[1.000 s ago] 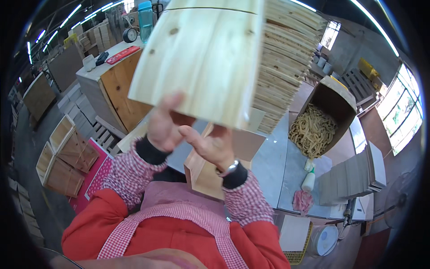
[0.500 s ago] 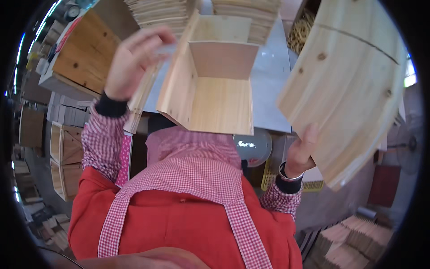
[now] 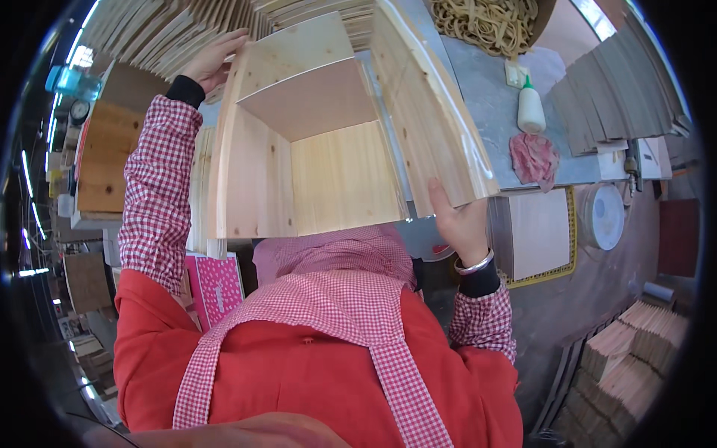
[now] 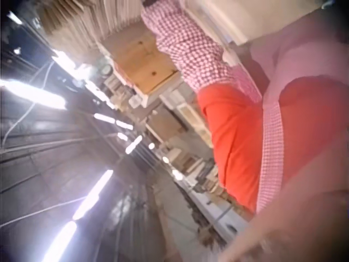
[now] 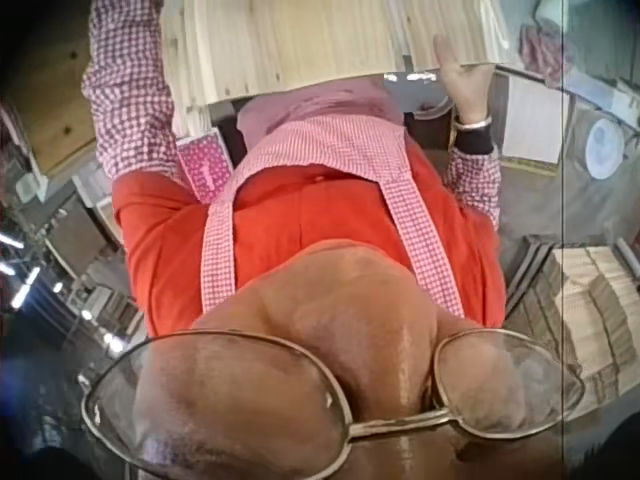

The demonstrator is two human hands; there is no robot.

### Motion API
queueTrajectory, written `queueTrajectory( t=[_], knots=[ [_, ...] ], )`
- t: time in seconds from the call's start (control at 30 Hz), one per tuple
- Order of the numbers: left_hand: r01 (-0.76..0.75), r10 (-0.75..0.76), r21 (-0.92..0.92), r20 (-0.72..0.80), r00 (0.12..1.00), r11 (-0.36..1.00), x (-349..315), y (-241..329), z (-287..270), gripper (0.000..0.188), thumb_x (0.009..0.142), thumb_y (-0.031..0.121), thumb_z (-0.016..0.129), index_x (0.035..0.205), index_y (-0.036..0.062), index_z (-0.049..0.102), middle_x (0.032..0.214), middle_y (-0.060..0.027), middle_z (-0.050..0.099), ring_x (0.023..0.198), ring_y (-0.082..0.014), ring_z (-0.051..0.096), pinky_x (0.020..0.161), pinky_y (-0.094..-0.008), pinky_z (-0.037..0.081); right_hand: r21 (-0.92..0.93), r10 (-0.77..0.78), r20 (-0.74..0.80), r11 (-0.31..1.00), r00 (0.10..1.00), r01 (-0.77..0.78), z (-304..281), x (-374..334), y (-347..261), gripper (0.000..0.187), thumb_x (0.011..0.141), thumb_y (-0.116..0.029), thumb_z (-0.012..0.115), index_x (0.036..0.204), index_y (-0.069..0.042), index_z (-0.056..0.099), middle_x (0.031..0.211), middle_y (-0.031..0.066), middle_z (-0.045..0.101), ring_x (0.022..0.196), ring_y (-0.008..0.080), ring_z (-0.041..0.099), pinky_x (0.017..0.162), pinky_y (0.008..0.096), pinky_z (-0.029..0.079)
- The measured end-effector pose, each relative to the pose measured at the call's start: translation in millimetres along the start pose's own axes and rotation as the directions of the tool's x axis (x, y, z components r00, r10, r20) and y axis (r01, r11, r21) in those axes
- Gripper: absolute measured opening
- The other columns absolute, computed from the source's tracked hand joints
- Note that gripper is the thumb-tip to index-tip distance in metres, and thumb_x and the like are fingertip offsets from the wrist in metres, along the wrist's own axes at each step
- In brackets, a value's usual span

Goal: The recorder assembles wooden crates by gluing wooden boards together and securing them.

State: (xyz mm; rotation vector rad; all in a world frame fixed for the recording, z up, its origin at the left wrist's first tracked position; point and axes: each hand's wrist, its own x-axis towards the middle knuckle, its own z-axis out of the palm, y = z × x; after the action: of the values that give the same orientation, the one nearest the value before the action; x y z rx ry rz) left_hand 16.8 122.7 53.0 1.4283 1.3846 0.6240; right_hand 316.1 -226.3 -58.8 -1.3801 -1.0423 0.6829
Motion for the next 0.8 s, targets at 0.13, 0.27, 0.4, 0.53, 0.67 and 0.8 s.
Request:
queueTrajectory(
  t=[0.13, 0.27, 0.4, 0.53, 0.67, 0.8],
  knots=[
    [-0.069, 0.072, -0.028, 0.14, 0.987, 0.997, 12, -8, -25, 0.045, 0.098, 0.025, 0.053, 0.139, 0.0078, 0.045, 0.129, -0.0081, 0.053, 0.112, -0.0164, 0.054, 0.094, -0.033, 0.048, -0.007, -0.051, 0.078, 0.999, 0.996, 0.052, 8, 10, -10, 0.039, 0.086, -0.007, 0.066, 0.12, 0.007, 0.054, 0.112, 0.0132, 0.063, 0.104, 0.0226, 0.06, 0.091, 0.0338, 0.047],
    [-0.069, 0.071, -0.013, 0.171, 0.983, 0.998, 11, 1, -13, 0.038, 0.096, 0.019, 0.055, 0.131, 0.0052, 0.054, 0.116, -0.0068, 0.063, 0.096, -0.0129, 0.062, 0.082, -0.0288, 0.052, -0.096, -0.091, 0.156, 0.99, 0.984, 0.107, 1, 22, -7, 0.035, 0.086, -0.008, 0.066, 0.116, 0.006, 0.057, 0.108, 0.0135, 0.065, 0.099, 0.0228, 0.062, 0.086, 0.033, 0.048],
    [-0.062, 0.056, 0.041, 0.134, 0.989, 0.997, 18, 9, 3, 0.03, 0.096, 0.014, 0.055, 0.122, 0.0006, 0.06, 0.108, -0.0067, 0.067, 0.09, -0.0106, 0.064, 0.079, -0.0251, 0.053, -0.16, -0.161, 0.224, 0.967, 0.961, 0.199, -11, 33, -7, 0.031, 0.082, -0.007, 0.066, 0.108, 0.007, 0.058, 0.088, 0.0162, 0.067, 0.08, 0.0199, 0.067, 0.069, 0.031, 0.051],
    [-0.075, 0.067, 0.088, 0.095, 0.993, 0.993, 26, 10, 10, 0.027, 0.095, 0.014, 0.057, 0.117, 0.0008, 0.064, 0.103, -0.0059, 0.068, 0.087, -0.0108, 0.064, 0.077, -0.0256, 0.054, -0.158, -0.083, 0.264, 0.979, 0.961, 0.128, -18, 27, -10, 0.029, 0.082, -0.007, 0.065, 0.106, 0.007, 0.058, 0.085, 0.016, 0.067, 0.075, 0.0211, 0.068, 0.065, 0.0306, 0.051],
    [-0.082, 0.075, 0.098, 0.07, 0.995, 0.992, 30, 9, 8, 0.025, 0.093, 0.012, 0.058, 0.114, 0.0001, 0.065, 0.1, -0.0063, 0.068, 0.084, -0.0109, 0.065, 0.076, -0.0257, 0.054, -0.138, -0.024, 0.269, 0.988, 0.963, 0.064, -19, 27, -9, 0.016, 0.084, -0.009, 0.066, 0.095, 0.003, 0.063, 0.075, 0.0094, 0.065, 0.064, 0.0199, 0.064, 0.059, 0.0319, 0.05],
    [-0.083, 0.075, 0.125, 0.064, 0.995, 0.989, 32, 6, 6, 0.025, 0.094, 0.015, 0.059, 0.114, 0.0002, 0.063, 0.097, -0.0054, 0.067, 0.084, -0.0113, 0.064, 0.076, -0.0267, 0.054, -0.18, -0.038, 0.368, 0.977, 0.929, 0.112, -17, 29, -13, 0.056, 0.08, -0.003, 0.062, 0.132, 0.007, 0.044, 0.108, 0.023, 0.064, 0.094, 0.0316, 0.068, 0.079, 0.0317, 0.052]
  ],
)
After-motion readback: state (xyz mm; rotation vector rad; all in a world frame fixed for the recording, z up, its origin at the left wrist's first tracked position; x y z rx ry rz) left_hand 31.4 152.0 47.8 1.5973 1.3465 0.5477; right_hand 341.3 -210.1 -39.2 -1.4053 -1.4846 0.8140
